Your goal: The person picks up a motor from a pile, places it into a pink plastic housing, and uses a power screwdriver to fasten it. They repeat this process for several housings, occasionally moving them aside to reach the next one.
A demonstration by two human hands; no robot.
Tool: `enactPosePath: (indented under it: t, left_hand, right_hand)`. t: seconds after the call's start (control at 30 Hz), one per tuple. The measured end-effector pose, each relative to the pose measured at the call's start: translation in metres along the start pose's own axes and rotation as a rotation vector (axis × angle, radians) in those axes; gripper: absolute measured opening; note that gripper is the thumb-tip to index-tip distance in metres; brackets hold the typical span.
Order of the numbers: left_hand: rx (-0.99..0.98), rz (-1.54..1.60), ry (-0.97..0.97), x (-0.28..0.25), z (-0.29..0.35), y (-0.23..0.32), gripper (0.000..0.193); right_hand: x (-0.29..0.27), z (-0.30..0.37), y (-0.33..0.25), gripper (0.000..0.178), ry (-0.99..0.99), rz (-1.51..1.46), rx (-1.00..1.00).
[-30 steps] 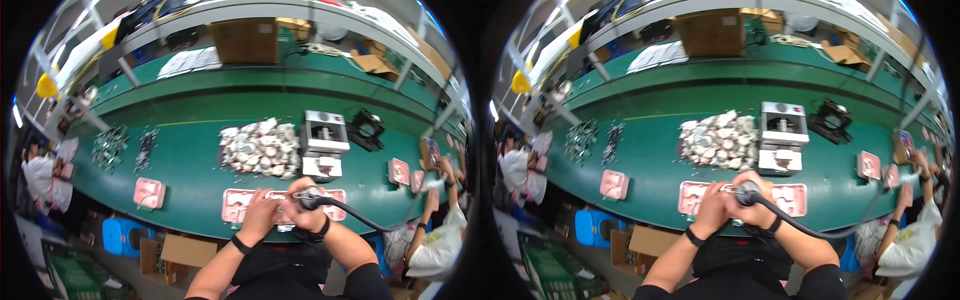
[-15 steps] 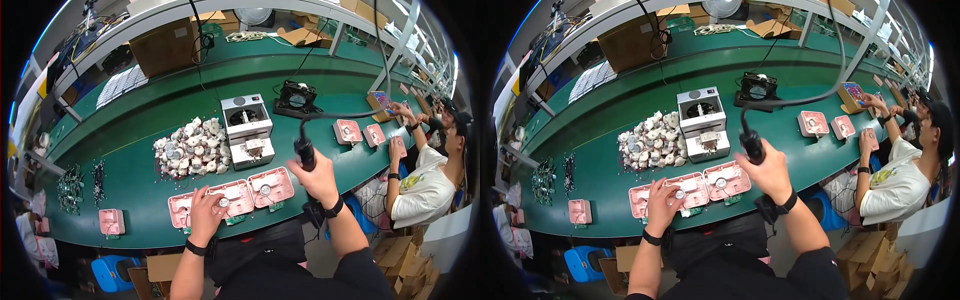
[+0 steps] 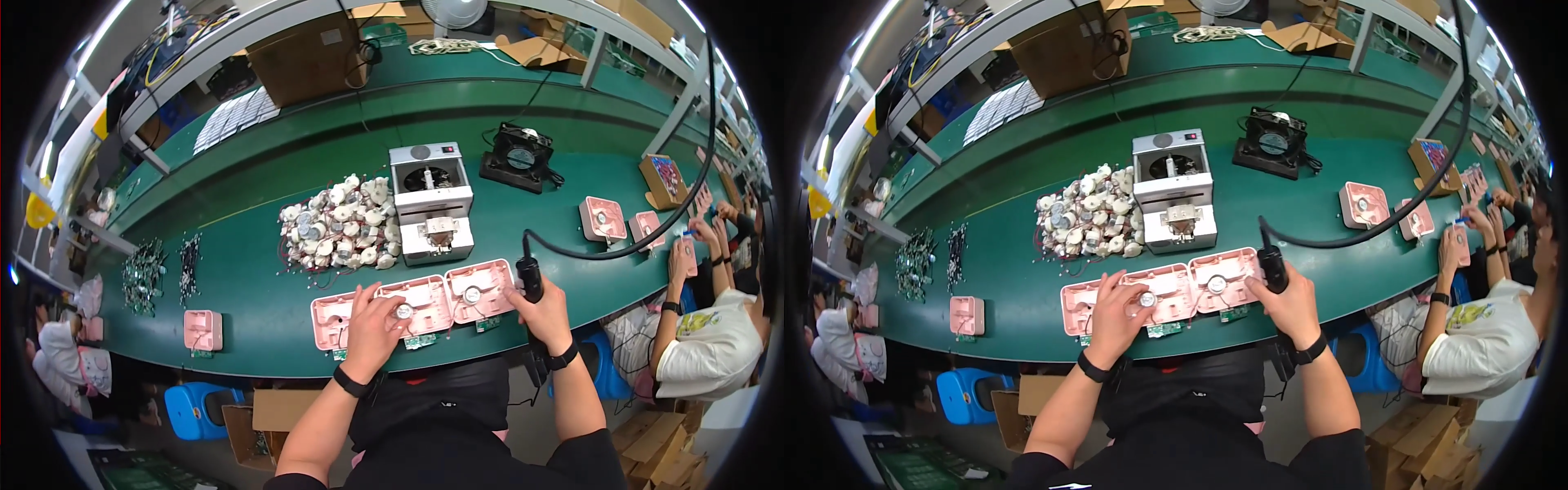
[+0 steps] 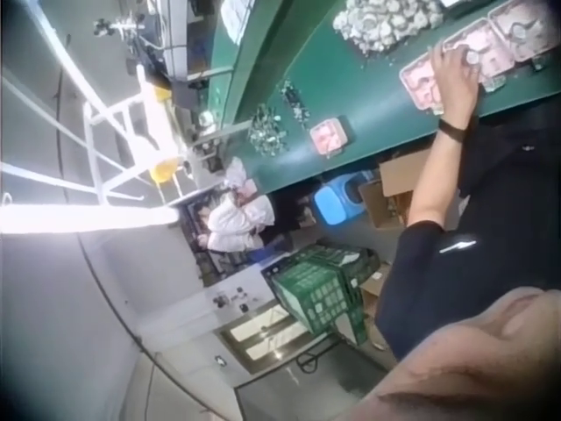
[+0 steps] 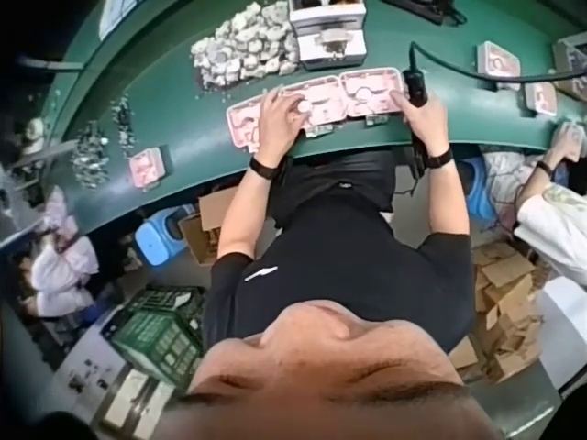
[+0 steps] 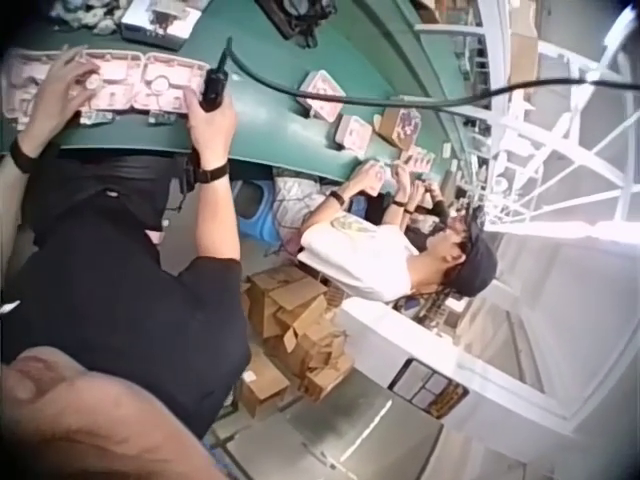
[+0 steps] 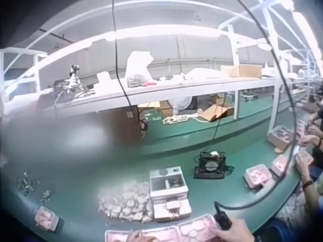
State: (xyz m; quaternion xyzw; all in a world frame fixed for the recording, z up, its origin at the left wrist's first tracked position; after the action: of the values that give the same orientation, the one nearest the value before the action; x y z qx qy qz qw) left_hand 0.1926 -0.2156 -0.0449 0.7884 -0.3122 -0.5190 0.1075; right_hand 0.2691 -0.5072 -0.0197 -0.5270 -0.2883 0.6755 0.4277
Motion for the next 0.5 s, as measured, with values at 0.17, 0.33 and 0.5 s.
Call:
enactPosePath:
  t: [0.17, 0.33, 0.5]
  left_hand:
    - [0.005, 0.0, -0.008, -0.003, 0.002, 0.003, 0.039]
    - [-0.007, 0.026, 0.027, -0.022, 0.001, 0.008, 0.047]
    - [-0.033, -0.007, 0.028, -0.042, 0.025, 0.012, 0.056]
  right_hand:
    - [-0.03, 0.0, -0.049, 0.026, 0.076, -0.078, -0.07]
    - [-0.023, 0.013, -0.143, 0.019, -0.111, -0.666, -0.448]
    - [0.033, -0.014, -0.184, 0.016, -0.197, -0.771, -0.607]
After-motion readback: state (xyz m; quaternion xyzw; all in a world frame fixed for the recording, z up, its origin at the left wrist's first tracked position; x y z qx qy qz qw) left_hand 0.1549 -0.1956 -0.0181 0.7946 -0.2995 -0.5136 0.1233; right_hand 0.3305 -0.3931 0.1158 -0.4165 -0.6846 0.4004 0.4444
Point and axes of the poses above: each hand's wrist, its own z-axis away from the middle knuckle, its own x-axis out of the palm, y = z × x, the point moved 6 cm from there along -z, towards the middle knuckle, and after that the axes turned 14 degrees about x, right-handed, at the moved point
